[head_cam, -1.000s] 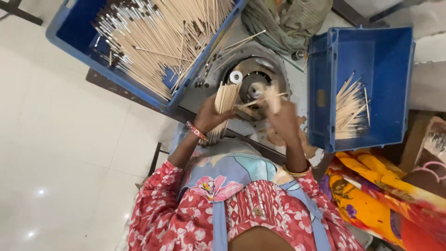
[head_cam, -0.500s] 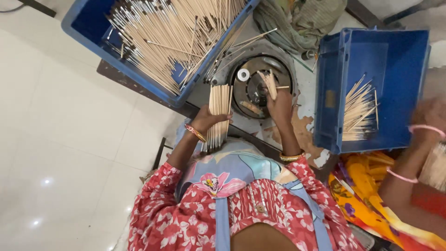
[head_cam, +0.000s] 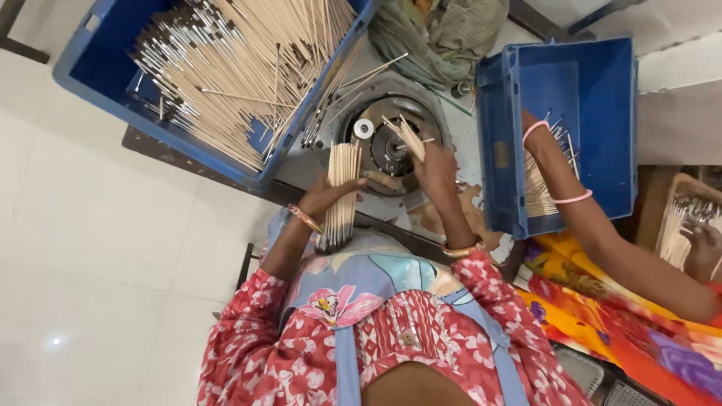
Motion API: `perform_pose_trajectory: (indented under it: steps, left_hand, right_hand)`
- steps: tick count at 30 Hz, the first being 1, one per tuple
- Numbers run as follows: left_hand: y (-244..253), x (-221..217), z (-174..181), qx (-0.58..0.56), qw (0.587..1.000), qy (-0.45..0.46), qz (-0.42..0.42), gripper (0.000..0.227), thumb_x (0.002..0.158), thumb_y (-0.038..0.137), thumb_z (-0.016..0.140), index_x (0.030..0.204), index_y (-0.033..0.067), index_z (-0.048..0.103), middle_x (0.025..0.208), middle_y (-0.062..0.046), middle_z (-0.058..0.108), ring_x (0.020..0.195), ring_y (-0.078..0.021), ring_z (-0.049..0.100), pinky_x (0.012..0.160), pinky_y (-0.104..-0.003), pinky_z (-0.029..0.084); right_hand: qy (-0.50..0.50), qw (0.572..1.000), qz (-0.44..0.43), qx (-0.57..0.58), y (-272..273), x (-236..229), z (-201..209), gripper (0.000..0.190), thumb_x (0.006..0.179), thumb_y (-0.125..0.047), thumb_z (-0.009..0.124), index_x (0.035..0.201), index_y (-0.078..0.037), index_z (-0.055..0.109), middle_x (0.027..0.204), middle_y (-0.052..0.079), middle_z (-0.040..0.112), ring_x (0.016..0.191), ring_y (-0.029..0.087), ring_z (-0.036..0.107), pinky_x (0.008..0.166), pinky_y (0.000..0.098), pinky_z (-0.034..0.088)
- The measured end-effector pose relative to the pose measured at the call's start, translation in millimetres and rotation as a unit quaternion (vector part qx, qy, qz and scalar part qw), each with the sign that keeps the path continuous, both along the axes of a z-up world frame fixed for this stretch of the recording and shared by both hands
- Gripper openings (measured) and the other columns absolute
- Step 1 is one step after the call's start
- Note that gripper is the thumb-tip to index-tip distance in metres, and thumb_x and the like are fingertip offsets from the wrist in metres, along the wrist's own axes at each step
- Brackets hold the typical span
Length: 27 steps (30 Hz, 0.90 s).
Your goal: The person stands at a workstation and uses a machine to process thin wooden sticks. They repeatedly pick up bundles of sticks from a blue crate, feed them into a central rotating mechanism, and then place the processed sticks into a second blue crate. Another person is visible nearby performing a similar task.
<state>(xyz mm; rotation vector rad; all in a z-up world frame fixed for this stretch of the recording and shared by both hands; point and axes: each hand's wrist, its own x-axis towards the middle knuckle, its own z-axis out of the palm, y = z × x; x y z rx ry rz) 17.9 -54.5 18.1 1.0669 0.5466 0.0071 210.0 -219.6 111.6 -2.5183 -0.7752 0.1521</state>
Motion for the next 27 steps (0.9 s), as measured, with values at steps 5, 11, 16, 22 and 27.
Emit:
perform_pose_trajectory:
  steps: [5, 11, 16, 22, 27]
  left_hand:
    - [8.5, -23.7, -1.5, -0.163, 0.985, 0.032, 0.047, 0.033, 0.084, 0.013, 0.082, 0.111, 0.0002, 0.068, 0.089, -0.009, 0.075, 0.073, -0.0196, 0.074, 0.058, -0.032, 0.059]
    - [-4.5, -35.6, 1.7, -0.146, 0.987, 0.047, 0.041, 0.037, 0.082, 0.006, 0.082, 0.113, -0.0033, 0.065, 0.095, -0.013, 0.074, 0.08, -0.0239, 0.077, 0.066, -0.037, 0.064]
    - [3.1, -11.8, 38.6, -0.011, 0.995, -0.097, 0.0, 0.043, 0.082, 0.004, 0.084, 0.12, -0.0035, 0.064, 0.102, -0.01, 0.075, 0.087, -0.0214, 0.074, 0.078, -0.035, 0.065]
    - [6.3, -1.0, 31.6, 0.265, 0.958, -0.093, -0.048, 0.041, 0.081, 0.008, 0.088, 0.115, -0.0039, 0.068, 0.094, -0.01, 0.077, 0.083, -0.0219, 0.077, 0.073, -0.034, 0.06]
    - [-10.7, -10.3, 10.8, -0.126, 0.99, 0.05, 0.039, 0.031, 0.082, 0.009, 0.084, 0.106, -0.0019, 0.067, 0.085, -0.008, 0.072, 0.07, -0.0209, 0.073, 0.054, -0.033, 0.058]
  right_hand:
    - [-0.018, 0.996, 0.049, -0.075, -0.1, 4.7, -52.6, 0.03, 0.087, -0.016, 0.073, 0.112, 0.001, 0.068, 0.085, 0.027, 0.07, 0.08, 0.048, 0.068, 0.07, 0.0546, 0.053]
    - [0.01, 0.998, 0.049, 0.046, -23.1, -25.3, -70.5, 0.025, 0.093, -0.017, 0.071, 0.11, 0.001, 0.068, 0.09, 0.024, 0.07, 0.082, 0.043, 0.068, 0.075, 0.0483, 0.052]
    - [0.135, 0.981, 0.076, 0.12, 0.3, -58.9, 4.0, 0.025, 0.095, -0.021, 0.07, 0.108, 0.0, 0.072, 0.088, 0.02, 0.074, 0.081, 0.033, 0.074, 0.076, 0.0417, 0.055]
    - [0.153, 0.983, 0.046, 0.09, -6.3, -24.3, 33.6, 0.027, 0.094, -0.023, 0.075, 0.108, 0.0, 0.072, 0.087, 0.021, 0.075, 0.078, 0.034, 0.073, 0.07, 0.0412, 0.055]
    - [-0.064, 0.992, 0.101, -0.046, -16.6, 0.0, -35.8, 0.039, 0.084, -0.004, 0.072, 0.122, 0.003, 0.064, 0.091, 0.026, 0.072, 0.082, 0.045, 0.069, 0.071, 0.0514, 0.054]
